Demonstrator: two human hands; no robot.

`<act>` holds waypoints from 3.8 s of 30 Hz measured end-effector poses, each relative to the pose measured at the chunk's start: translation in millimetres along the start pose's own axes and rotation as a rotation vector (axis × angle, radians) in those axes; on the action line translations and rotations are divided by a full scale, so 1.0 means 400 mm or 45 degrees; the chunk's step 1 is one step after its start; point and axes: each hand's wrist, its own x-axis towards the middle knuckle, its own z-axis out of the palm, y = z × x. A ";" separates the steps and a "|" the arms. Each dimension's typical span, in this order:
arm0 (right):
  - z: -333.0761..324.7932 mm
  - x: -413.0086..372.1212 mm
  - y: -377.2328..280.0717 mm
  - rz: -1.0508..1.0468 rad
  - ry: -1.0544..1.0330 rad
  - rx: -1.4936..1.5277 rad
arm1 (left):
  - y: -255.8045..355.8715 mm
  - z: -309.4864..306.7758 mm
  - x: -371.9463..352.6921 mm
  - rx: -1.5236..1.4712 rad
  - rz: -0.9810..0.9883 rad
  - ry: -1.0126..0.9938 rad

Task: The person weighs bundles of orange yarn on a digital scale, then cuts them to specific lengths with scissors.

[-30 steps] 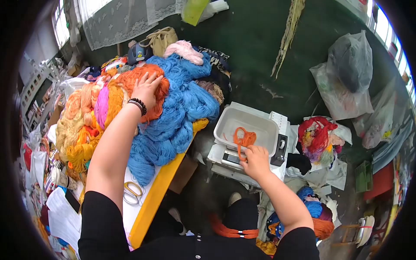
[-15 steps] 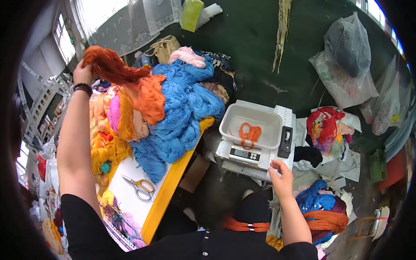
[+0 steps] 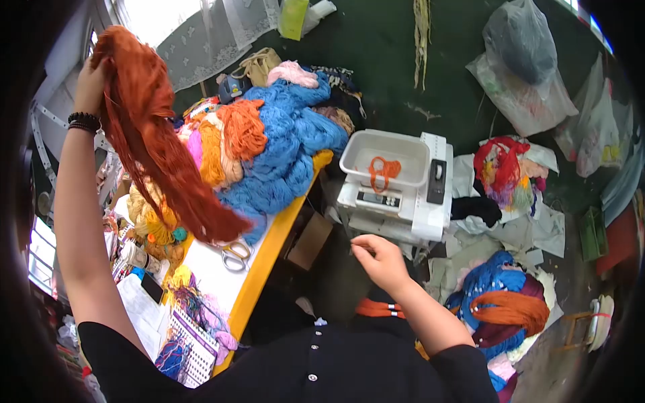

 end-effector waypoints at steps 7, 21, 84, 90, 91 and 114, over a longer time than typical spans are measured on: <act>0.081 -0.107 -0.068 -0.118 -0.385 -0.166 | 0.162 -0.012 -0.227 -0.588 -0.793 -1.096; 0.078 -0.139 -0.215 -0.134 -0.616 0.142 | 0.277 -0.114 -0.493 -1.713 -0.605 -1.246; -0.077 -0.028 0.084 0.087 0.099 -0.272 | -0.119 0.105 -1.207 -1.390 -1.085 -0.309; -0.061 -0.017 0.017 0.376 0.288 0.702 | -0.041 0.131 -1.205 -1.614 -1.301 -0.232; -0.066 -0.015 0.018 0.364 0.287 0.625 | -0.036 0.133 -1.207 -1.621 -1.307 -0.239; 0.244 0.001 -0.354 0.698 -0.615 1.424 | 0.111 0.149 -1.403 -1.138 -1.051 -1.160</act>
